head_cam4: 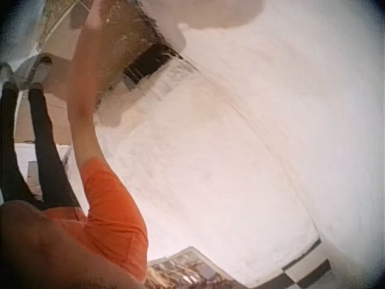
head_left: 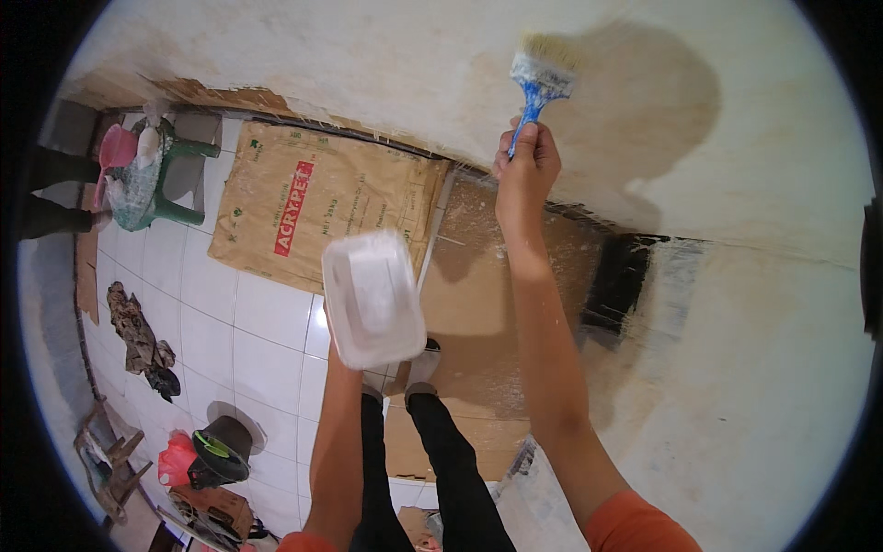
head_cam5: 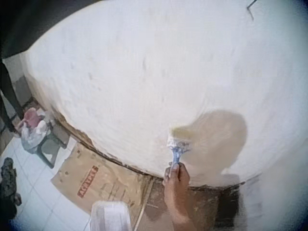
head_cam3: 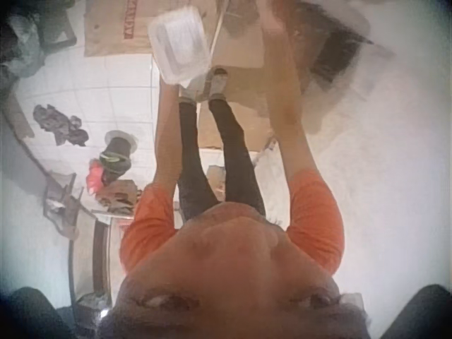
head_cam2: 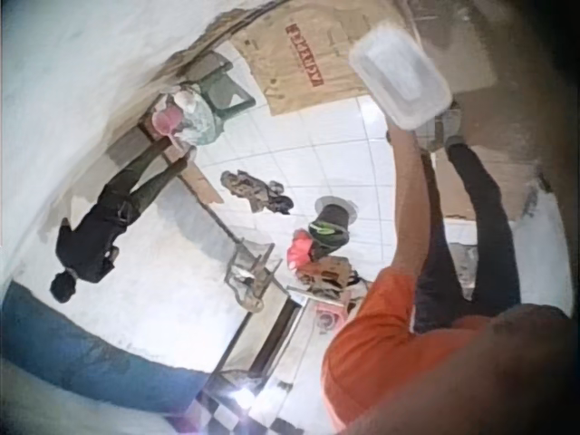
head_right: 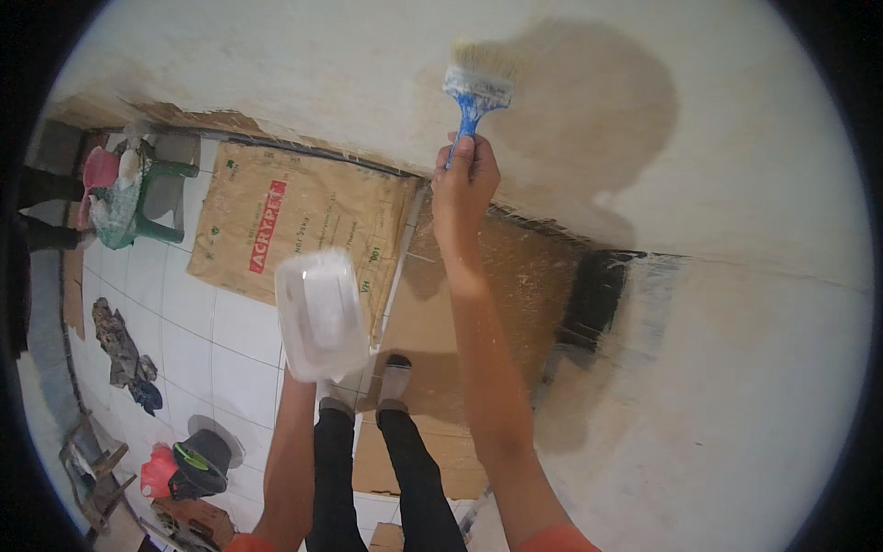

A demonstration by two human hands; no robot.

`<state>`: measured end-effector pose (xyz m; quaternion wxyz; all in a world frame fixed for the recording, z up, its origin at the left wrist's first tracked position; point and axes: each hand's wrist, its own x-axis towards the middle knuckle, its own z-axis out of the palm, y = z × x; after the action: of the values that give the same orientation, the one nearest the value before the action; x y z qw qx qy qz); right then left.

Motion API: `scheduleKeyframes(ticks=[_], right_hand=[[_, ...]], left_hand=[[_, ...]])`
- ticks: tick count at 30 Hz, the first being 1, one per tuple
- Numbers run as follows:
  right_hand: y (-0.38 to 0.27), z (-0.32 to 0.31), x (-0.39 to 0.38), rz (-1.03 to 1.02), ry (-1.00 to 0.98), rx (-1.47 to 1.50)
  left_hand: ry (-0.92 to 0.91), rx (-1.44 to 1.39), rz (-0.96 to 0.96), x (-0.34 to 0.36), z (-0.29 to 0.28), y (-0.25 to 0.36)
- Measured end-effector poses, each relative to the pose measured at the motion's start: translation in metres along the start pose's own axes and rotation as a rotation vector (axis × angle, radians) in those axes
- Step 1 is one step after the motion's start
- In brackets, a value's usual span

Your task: The person paints a wall using a brush, repeatedly dipping the brush into a plastic container of white paint and applying it to the wall surface in a series of strokes.

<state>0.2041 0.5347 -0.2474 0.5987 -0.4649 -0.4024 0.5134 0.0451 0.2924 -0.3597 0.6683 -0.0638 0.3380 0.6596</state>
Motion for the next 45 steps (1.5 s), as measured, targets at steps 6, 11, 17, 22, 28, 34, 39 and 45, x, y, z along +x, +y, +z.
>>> scheduleKeyframes(ticks=[6,11,17,22,28,34,39,45], right_hand=[[0.106,-0.046,0.008,0.173,0.077,-0.103],[0.105,-0.035,-0.015,0.659,0.109,0.011],[-0.008,-0.025,0.026,0.700,0.015,0.292],[-0.080,0.020,-0.025,0.398,0.011,0.230],[0.016,0.018,-0.001,0.196,0.024,0.228],[0.175,-0.023,-0.001,0.267,0.130,-0.206],[0.106,-0.010,-0.012,0.632,0.150,0.047],[-0.074,0.016,-0.020,0.378,0.078,0.137]], left_hand=[[0.050,-0.259,-0.181,-0.094,-0.026,-0.029],[0.245,-0.227,-0.235,-0.141,-0.051,-0.050],[0.184,-0.297,-0.399,-0.137,-0.064,-0.080],[0.127,-0.345,-0.460,-0.131,-0.077,-0.095],[0.056,-0.376,-0.517,-0.154,-0.064,-0.090],[0.103,-0.411,-0.530,-0.205,-0.058,-0.053],[0.151,-0.399,-0.517,-0.236,-0.052,-0.034],[0.204,-0.282,-0.564,-0.269,-0.135,-0.075]])
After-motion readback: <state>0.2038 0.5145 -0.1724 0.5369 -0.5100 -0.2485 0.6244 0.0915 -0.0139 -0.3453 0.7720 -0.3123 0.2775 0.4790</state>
